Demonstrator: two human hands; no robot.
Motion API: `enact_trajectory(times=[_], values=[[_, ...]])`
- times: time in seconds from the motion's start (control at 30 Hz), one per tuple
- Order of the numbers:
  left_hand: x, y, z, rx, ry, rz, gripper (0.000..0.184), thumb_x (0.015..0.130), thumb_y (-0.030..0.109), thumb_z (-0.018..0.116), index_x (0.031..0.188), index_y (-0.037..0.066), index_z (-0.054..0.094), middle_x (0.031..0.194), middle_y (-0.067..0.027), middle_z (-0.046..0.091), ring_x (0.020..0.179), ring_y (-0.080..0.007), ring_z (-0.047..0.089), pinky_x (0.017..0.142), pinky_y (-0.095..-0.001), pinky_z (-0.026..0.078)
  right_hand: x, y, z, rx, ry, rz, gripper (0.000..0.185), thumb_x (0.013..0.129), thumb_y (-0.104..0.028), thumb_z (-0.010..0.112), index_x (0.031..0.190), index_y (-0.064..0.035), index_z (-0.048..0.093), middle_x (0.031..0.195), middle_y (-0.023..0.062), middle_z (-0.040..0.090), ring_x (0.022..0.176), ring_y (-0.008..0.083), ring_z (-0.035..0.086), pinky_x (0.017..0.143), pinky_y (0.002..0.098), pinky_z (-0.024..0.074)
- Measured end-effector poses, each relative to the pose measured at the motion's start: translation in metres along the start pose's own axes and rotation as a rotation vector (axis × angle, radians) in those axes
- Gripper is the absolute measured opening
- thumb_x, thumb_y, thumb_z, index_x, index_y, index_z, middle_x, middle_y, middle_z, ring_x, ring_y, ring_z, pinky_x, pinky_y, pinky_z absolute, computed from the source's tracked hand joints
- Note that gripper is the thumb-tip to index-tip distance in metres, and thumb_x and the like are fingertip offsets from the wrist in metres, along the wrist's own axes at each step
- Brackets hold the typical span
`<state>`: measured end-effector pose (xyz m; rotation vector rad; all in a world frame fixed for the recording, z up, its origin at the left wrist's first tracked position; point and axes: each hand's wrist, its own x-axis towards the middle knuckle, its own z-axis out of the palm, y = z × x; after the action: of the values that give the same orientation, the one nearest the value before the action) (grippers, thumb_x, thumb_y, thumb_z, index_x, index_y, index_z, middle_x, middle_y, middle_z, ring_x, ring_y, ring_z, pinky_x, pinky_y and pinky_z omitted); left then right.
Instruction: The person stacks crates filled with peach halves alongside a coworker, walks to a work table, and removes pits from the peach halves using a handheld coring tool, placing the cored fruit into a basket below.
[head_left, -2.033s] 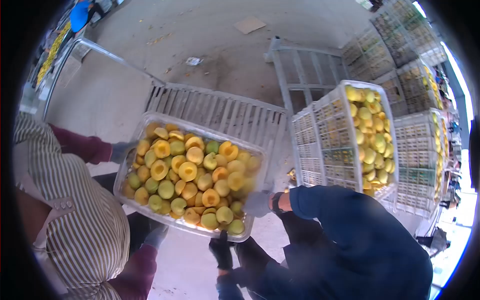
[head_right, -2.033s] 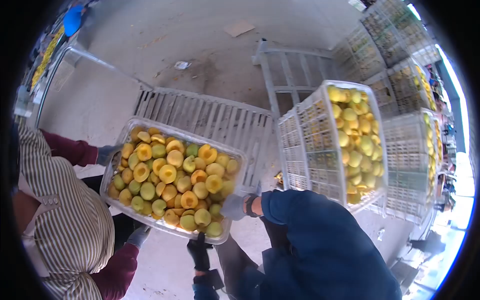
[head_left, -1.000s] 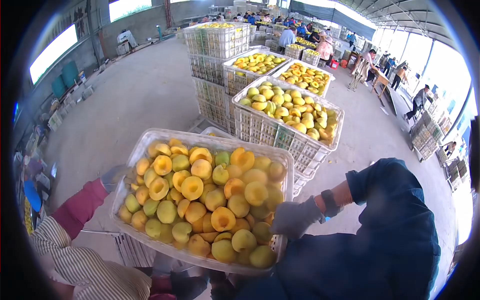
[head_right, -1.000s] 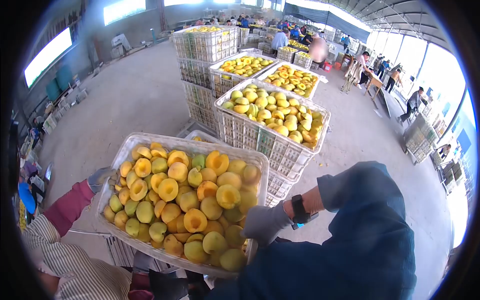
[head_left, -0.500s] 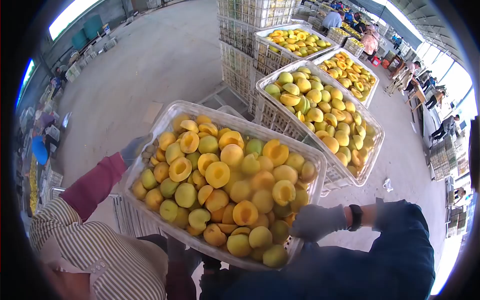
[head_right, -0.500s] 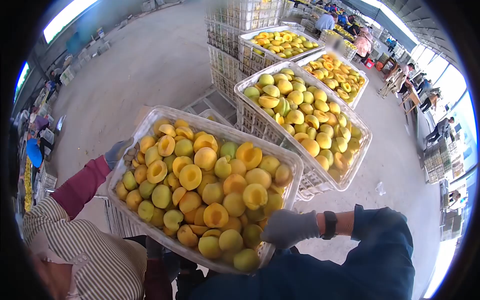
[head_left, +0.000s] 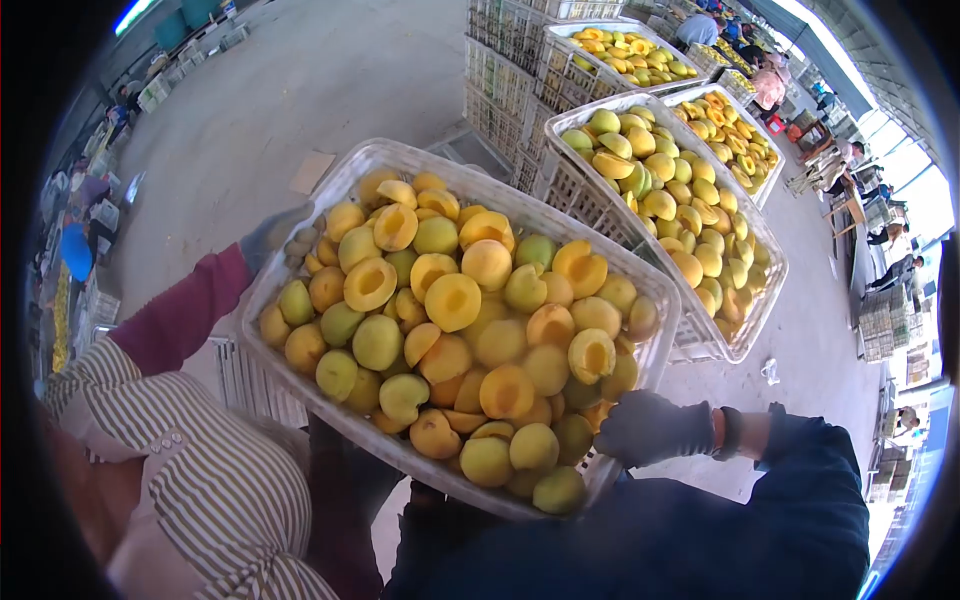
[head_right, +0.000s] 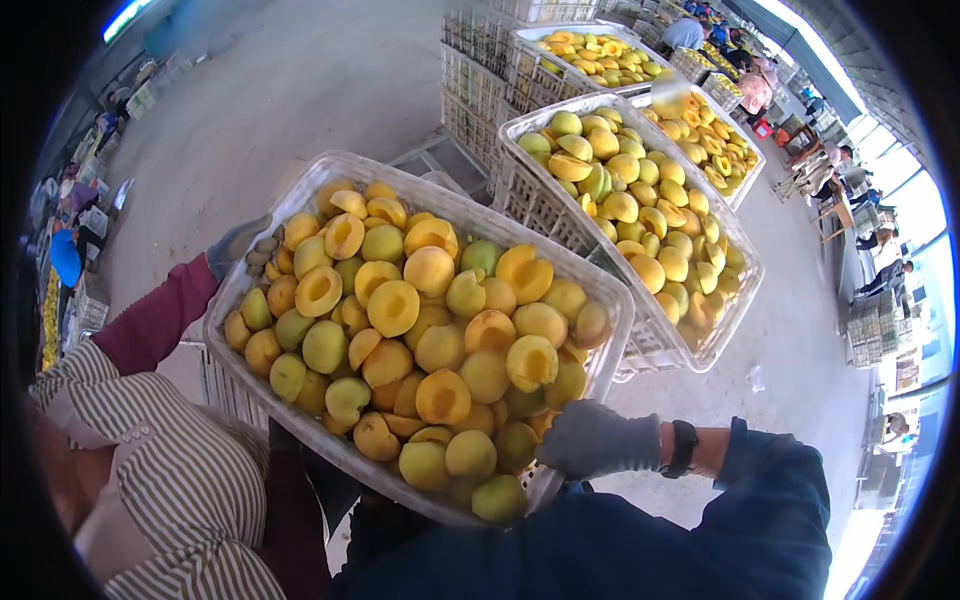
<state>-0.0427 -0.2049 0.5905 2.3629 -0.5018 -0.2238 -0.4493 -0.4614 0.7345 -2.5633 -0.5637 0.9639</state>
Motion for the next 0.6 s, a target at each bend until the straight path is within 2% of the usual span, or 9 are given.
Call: enact_trajectory(times=[0.07,0.1,0.17,0.27,0.33,0.43,0.53,0.6], values=[[-0.075,0.014,0.033,0.046,0.165,0.055,0.049,0.102,0.041,0.045,0.130,0.002,0.056,0.120,-0.0134,0.064,0.107,-0.0262,0.061,0.092,-0.0392,0.048,-0.001,0.003,0.003,-0.023,0.015,-0.026,0.019,0.074,-0.030,0.069,0.080,-0.0140,0.061,0.070,0.0036,0.062,0.067,0.0261,0.065,0.058,0.0402,0.0496],[-0.112,0.020,0.053,0.048,0.180,0.064,0.049,0.102,0.041,0.045,0.130,0.002,0.056,0.120,-0.0135,0.064,0.107,-0.0262,0.061,0.092,-0.0392,0.048,-0.001,0.003,0.006,-0.032,0.019,-0.039,0.019,0.075,-0.031,0.069,0.082,-0.0146,0.060,0.071,0.0028,0.062,0.068,0.0252,0.065,0.060,0.0392,0.0491],[-0.177,0.033,0.088,0.037,0.160,0.081,0.048,0.102,0.040,0.045,0.130,0.002,0.056,0.120,-0.0137,0.064,0.107,-0.0262,0.061,0.092,-0.0394,0.049,0.001,0.002,0.010,-0.053,-0.004,-0.035,0.021,0.076,-0.032,0.069,0.085,-0.0154,0.060,0.074,0.0019,0.062,0.070,0.0244,0.064,0.062,0.0377,0.0485],[-0.222,0.042,0.114,0.009,0.117,0.114,0.048,0.102,0.039,0.045,0.130,0.001,0.056,0.120,-0.0140,0.064,0.107,-0.0261,0.061,0.091,-0.0396,0.049,0.000,-0.008,0.010,-0.070,-0.022,0.002,0.024,0.074,-0.033,0.071,0.087,-0.0157,0.061,0.075,0.0019,0.062,0.070,0.0247,0.064,0.062,0.0374,0.0484],[-0.184,0.037,0.105,-0.003,0.212,0.120,0.048,0.103,0.039,0.045,0.130,0.001,0.055,0.121,-0.0142,0.064,0.106,-0.0261,0.062,0.091,-0.0397,0.050,-0.001,-0.006,0.019,-0.072,0.045,0.019,0.025,0.073,-0.034,0.071,0.087,-0.0158,0.061,0.074,0.0022,0.062,0.069,0.0256,0.064,0.060,0.0388,0.0488],[-0.077,0.025,0.078,0.027,0.444,0.039,0.047,0.103,0.038,0.045,0.130,0.001,0.055,0.121,-0.0146,0.063,0.106,-0.0261,0.062,0.090,-0.0399,0.050,-0.001,-0.008,0.023,-0.043,0.091,0.097,0.022,0.074,-0.033,0.071,0.083,-0.0154,0.062,0.070,0.0038,0.063,0.066,0.0280,0.065,0.055,0.0429,0.0504],[0.026,0.011,0.061,0.041,0.520,-0.149,0.046,0.103,0.037,0.044,0.130,0.001,0.055,0.122,-0.0149,0.063,0.105,-0.0260,0.062,0.089,-0.0401,0.051,0.006,-0.001,0.029,0.014,0.231,0.146,0.022,0.074,-0.034,0.072,0.085,-0.0170,0.062,0.072,0.0038,0.063,0.067,0.0288,0.066,0.056,0.0436,0.0506],[0.056,0.007,0.057,0.038,0.508,-0.199,0.046,0.103,0.036,0.044,0.130,0.000,0.054,0.122,-0.0151,0.063,0.105,-0.0260,0.062,0.089,-0.0402,0.051,0.012,0.012,0.022,0.016,0.271,0.166,0.029,0.072,-0.038,0.075,0.089,-0.0190,0.062,0.073,0.0033,0.063,0.070,0.0294,0.066,0.058,0.0433,0.0511]])
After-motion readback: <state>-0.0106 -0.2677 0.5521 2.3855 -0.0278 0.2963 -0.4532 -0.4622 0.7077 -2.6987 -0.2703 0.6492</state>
